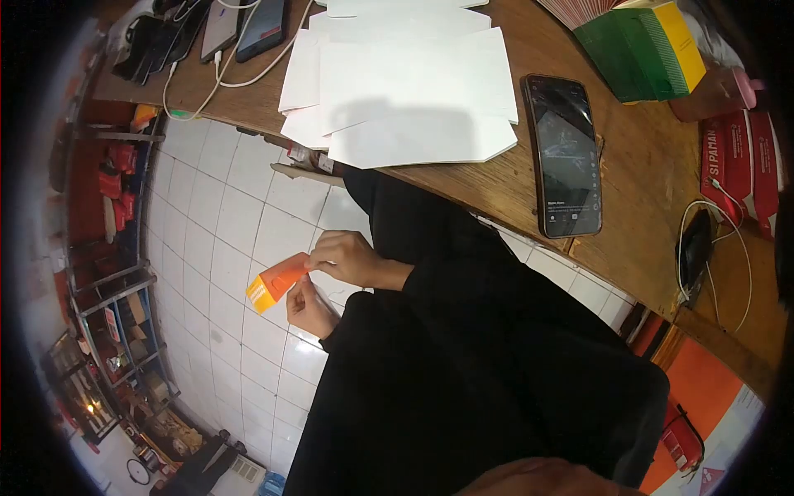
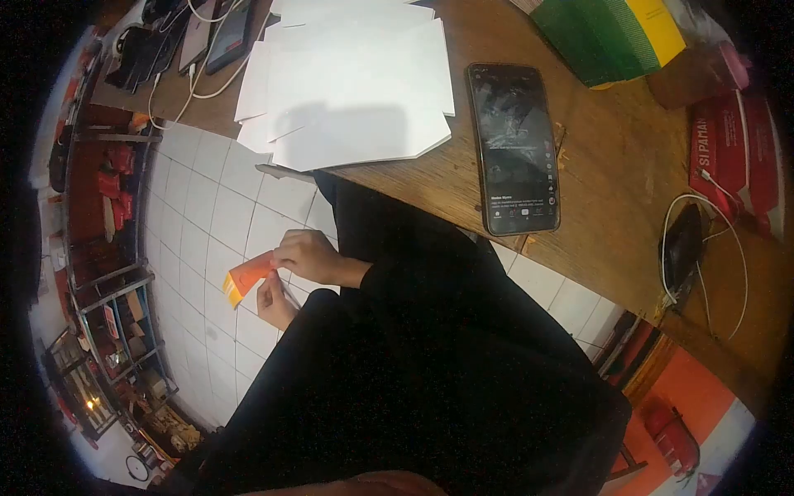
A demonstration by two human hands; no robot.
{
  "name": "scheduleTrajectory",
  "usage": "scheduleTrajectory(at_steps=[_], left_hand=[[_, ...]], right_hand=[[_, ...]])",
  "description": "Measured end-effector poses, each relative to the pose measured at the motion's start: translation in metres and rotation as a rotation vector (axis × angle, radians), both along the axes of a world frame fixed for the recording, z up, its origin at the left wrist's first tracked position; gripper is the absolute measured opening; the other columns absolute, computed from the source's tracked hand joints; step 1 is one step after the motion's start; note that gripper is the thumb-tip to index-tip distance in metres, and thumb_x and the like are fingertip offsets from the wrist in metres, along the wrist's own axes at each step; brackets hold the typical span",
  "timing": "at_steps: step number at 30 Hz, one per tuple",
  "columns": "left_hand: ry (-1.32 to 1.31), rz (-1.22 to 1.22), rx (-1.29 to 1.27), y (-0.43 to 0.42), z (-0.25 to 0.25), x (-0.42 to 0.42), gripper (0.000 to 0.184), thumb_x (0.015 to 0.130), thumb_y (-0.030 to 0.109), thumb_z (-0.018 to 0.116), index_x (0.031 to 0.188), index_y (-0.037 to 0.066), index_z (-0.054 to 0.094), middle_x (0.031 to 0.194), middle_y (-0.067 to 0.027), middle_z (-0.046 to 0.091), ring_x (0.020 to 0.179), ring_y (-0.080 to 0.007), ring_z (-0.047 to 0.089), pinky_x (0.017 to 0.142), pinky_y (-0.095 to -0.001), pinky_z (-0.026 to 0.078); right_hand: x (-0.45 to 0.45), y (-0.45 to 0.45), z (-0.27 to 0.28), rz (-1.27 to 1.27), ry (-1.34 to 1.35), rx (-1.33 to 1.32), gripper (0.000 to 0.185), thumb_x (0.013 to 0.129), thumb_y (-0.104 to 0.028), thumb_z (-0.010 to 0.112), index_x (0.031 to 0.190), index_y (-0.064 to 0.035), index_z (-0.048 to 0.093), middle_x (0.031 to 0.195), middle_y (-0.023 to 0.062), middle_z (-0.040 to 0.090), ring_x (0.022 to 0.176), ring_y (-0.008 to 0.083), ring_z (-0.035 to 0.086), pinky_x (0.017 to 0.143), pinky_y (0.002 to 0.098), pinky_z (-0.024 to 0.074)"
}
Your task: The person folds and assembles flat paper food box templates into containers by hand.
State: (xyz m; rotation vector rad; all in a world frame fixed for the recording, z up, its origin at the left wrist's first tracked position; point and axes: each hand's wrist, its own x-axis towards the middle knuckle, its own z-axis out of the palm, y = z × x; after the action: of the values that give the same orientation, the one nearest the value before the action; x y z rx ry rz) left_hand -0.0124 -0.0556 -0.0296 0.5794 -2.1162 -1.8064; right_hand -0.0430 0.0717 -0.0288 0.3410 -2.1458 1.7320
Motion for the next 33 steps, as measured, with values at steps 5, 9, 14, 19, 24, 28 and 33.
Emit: scheduleTrajectory(at_steps=[5,9,14,19,24,28,33], left_hand=[[0.041,-0.070,0.051,0.003,0.000,0.000,0.006,0.076,0.002,0.060,0.075,-0.003,0.057,0.072,-0.0055,0.058,0.064,-0.0075,0.050,0.060,-0.0182,0.039],[0.057,-0.108,0.015,-0.005,0.002,0.001,0.003,0.075,-0.001,0.059,0.076,-0.003,0.057,0.076,-0.0069,0.059,0.069,-0.0086,0.052,0.065,-0.0193,0.041],[0.118,-0.216,0.087,-0.012,-0.005,0.006,0.015,0.071,-0.007,0.059,0.084,-0.003,0.054,0.082,-0.0089,0.059,0.074,-0.0102,0.053,0.067,-0.0203,0.042],[0.108,-0.265,0.119,-0.019,-0.008,0.006,0.027,0.068,-0.009,0.060,0.093,-0.003,0.049,0.082,-0.0089,0.057,0.075,-0.0115,0.054,0.067,-0.0208,0.043],[0.127,-0.136,0.086,-0.008,-0.005,0.004,0.023,0.071,-0.001,0.062,0.091,-0.003,0.050,0.078,-0.0077,0.055,0.073,-0.0113,0.053,0.064,-0.0203,0.043],[0.167,0.231,0.262,0.003,-0.018,-0.005,0.018,0.075,0.007,0.062,0.087,-0.003,0.052,0.078,-0.0080,0.056,0.072,-0.0121,0.053,0.062,-0.0210,0.043],[0.136,0.259,0.315,0.016,-0.005,-0.016,0.019,0.080,0.016,0.059,0.079,-0.002,0.055,0.076,-0.0084,0.056,0.070,-0.0137,0.054,0.060,-0.0232,0.044]], right_hand=[[0.000,0.001,0.000,0.035,0.005,-0.103,0.007,0.069,-0.008,0.064,0.067,-0.0025,0.059,0.063,0.0070,0.058,0.061,0.0215,0.057,0.057,0.0292,0.0457],[0.000,0.005,0.007,0.165,-0.098,-0.176,0.011,0.069,-0.008,0.064,0.066,-0.0007,0.056,0.063,0.0083,0.058,0.056,0.0218,0.057,0.055,0.0286,0.0448],[-0.003,0.004,0.003,0.280,-0.176,-0.236,0.010,0.066,-0.008,0.064,0.066,-0.0011,0.056,0.062,0.0108,0.058,0.058,0.0231,0.058,0.055,0.0280,0.0451],[-0.003,0.001,-0.008,0.356,-0.066,-0.122,0.008,0.069,-0.007,0.063,0.074,-0.0010,0.060,0.066,0.0070,0.059,0.063,0.0200,0.059,0.058,0.0268,0.0460],[0.006,-0.007,-0.002,0.458,-0.036,-0.122,0.021,0.074,-0.013,0.060,0.093,-0.0035,0.061,0.095,0.0103,0.053,0.080,0.0199,0.056,0.067,0.0286,0.0449],[0.016,-0.011,0.006,0.537,-0.117,-0.039,0.040,0.079,-0.021,0.052,0.115,-0.0038,0.048,0.128,0.0170,0.020,0.108,0.0243,0.040,0.084,0.0321,0.0364],[0.012,0.024,0.030,0.769,-0.722,-0.041,0.042,0.083,-0.018,0.045,0.121,-0.0030,0.037,0.102,0.0304,0.048,0.091,0.0400,0.049,0.075,0.0427,0.0399]])
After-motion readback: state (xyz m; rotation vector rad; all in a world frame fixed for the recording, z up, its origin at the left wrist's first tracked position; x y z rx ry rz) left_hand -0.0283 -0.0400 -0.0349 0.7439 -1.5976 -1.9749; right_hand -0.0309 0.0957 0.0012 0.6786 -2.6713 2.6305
